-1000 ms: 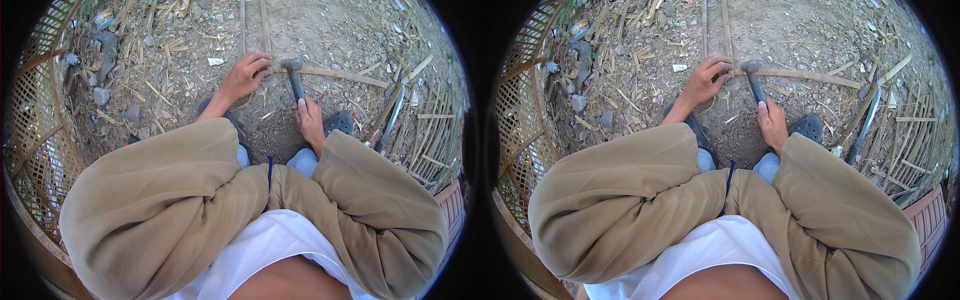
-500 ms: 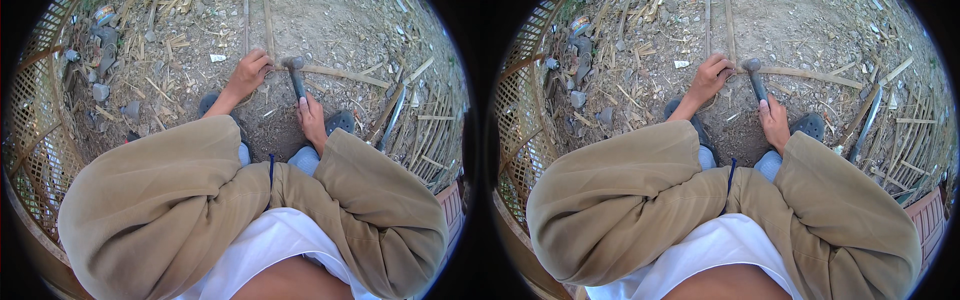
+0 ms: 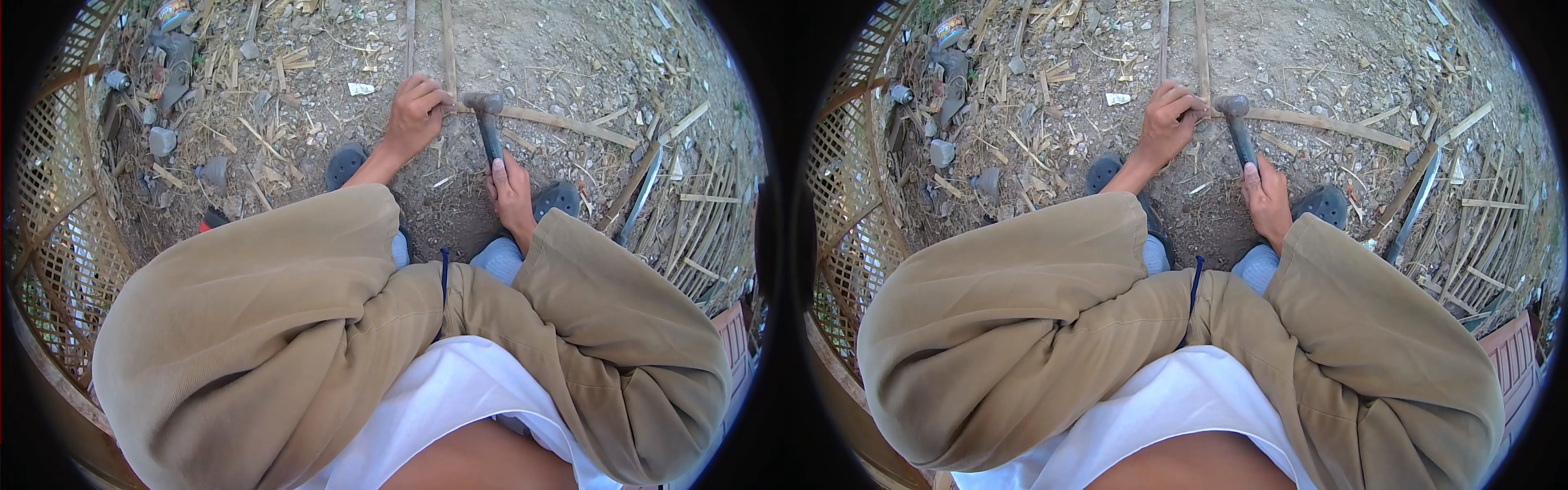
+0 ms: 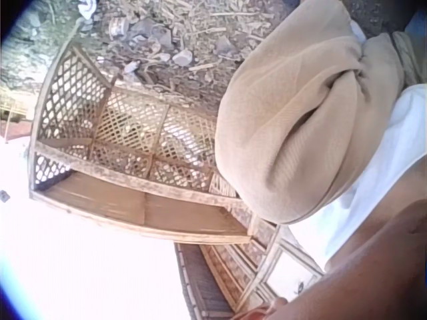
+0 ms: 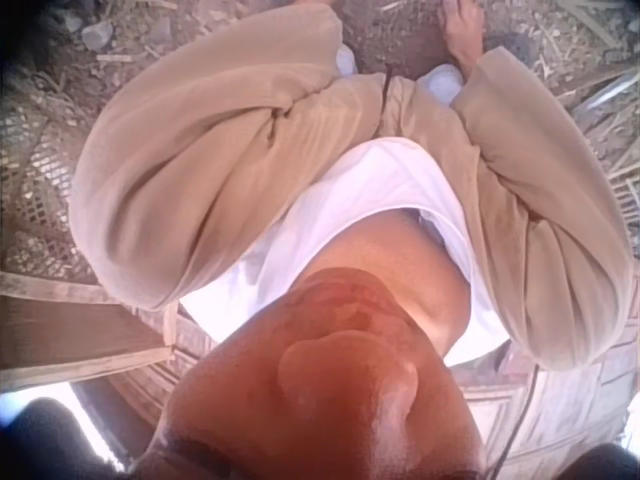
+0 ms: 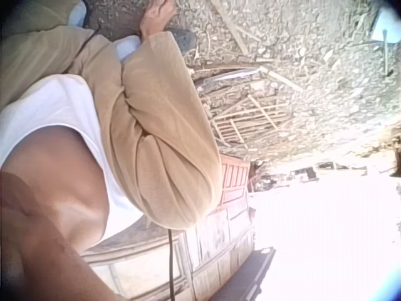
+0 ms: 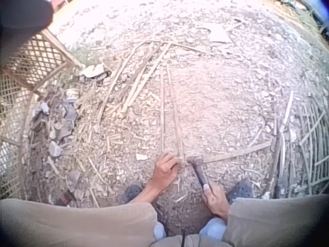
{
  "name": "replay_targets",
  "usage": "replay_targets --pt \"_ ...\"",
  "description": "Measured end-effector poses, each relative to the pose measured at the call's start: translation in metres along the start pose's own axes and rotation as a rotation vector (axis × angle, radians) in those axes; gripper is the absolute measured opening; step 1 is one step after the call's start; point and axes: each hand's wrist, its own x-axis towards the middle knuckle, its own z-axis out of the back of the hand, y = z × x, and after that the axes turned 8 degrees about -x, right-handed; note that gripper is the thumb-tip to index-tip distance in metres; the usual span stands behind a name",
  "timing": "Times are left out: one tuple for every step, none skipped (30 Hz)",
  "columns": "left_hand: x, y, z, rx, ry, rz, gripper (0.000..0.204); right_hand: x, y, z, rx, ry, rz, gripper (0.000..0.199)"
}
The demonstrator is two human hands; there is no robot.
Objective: The person aligns bamboo strips on the ground and secures them by hammering a nail through a joint.
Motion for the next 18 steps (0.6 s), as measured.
replay_targets --pt "0.0 0.0 -0.002 -0.016 -0.009 0.005 0.016 0.0 0.0 0.001 -0.008 -0.004 0.006 0.045" --pt "-0.001 0.001 -0.002 -0.026 -0.019 0.012 0.015 0.001 0.0 0.0 -0.013 -0.003 0.015 0.045" --pt "-0.002 0.002 -0.001 -0.023 -0.024 0.016 0.015 0.001 0.001 0.0 -0.014 0.004 0.016 0.045" --pt "-0.003 0.003 -0.001 -0.029 -0.03 0.021 0.015 0.001 0.002 -0.001 -0.026 0.012 0.026 0.044" --pt "-0.002 0.003 -0.001 -0.04 -0.037 0.022 0.016 0.0 0.003 0.0 -0.042 0.017 0.037 0.044" --pt "-0.002 0.003 -0.002 -0.041 -0.044 0.025 0.016 -0.001 0.006 0.001 -0.048 0.022 0.038 0.044" --pt "-0.002 0.002 -0.002 -0.035 -0.03 0.036 0.016 -0.002 0.01 0.002 -0.088 0.007 0.065 0.043" --pt "-0.002 0.002 -0.001 -0.024 -0.013 0.049 0.016 -0.003 0.011 0.001 -0.123 -0.004 0.094 0.042" --pt "-0.002 0.001 0.0 -0.02 -0.018 0.053 0.016 -0.002 0.011 0.0 -0.123 0.004 0.097 0.042" --pt "-0.002 0.001 0.001 -0.003 -0.016 0.039 0.017 -0.002 0.01 -0.001 -0.182 0.01 0.101 0.04" --pt "-0.001 0.001 0.001 0.007 -0.015 0.023 0.018 -0.002 0.01 0.0 -0.247 0.011 0.103 0.039" --pt "0.0 0.001 0.0 0.006 -0.021 0.026 0.018 -0.003 0.008 0.0 -0.253 0.016 0.104 0.039" --pt "0.0 0.001 0.0 0.015 -0.029 0.011 0.018 -0.003 0.005 0.0 -0.287 0.02 0.111 0.038" --pt "0.0 0.001 0.0 0.025 -0.037 -0.003 0.018 -0.003 0.004 -0.001 -0.321 0.025 0.119 0.037" --pt "0.0 0.001 0.001 0.029 -0.04 0.001 0.018 -0.003 0.005 -0.001 -0.321 0.032 0.121 0.037" --pt "0.0 0.002 0.002 0.029 -0.044 -0.008 0.019 -0.004 0.007 -0.001 -0.296 0.038 0.117 0.036" --pt "0.001 0.0 0.0 0.021 -0.053 -0.022 0.019 -0.007 0.011 0.001 -0.281 0.039 0.112 0.035" --pt "0.001 -0.001 0.0 0.016 -0.062 -0.02 0.019 -0.007 0.012 0.001 -0.29 0.041 0.113 0.035"
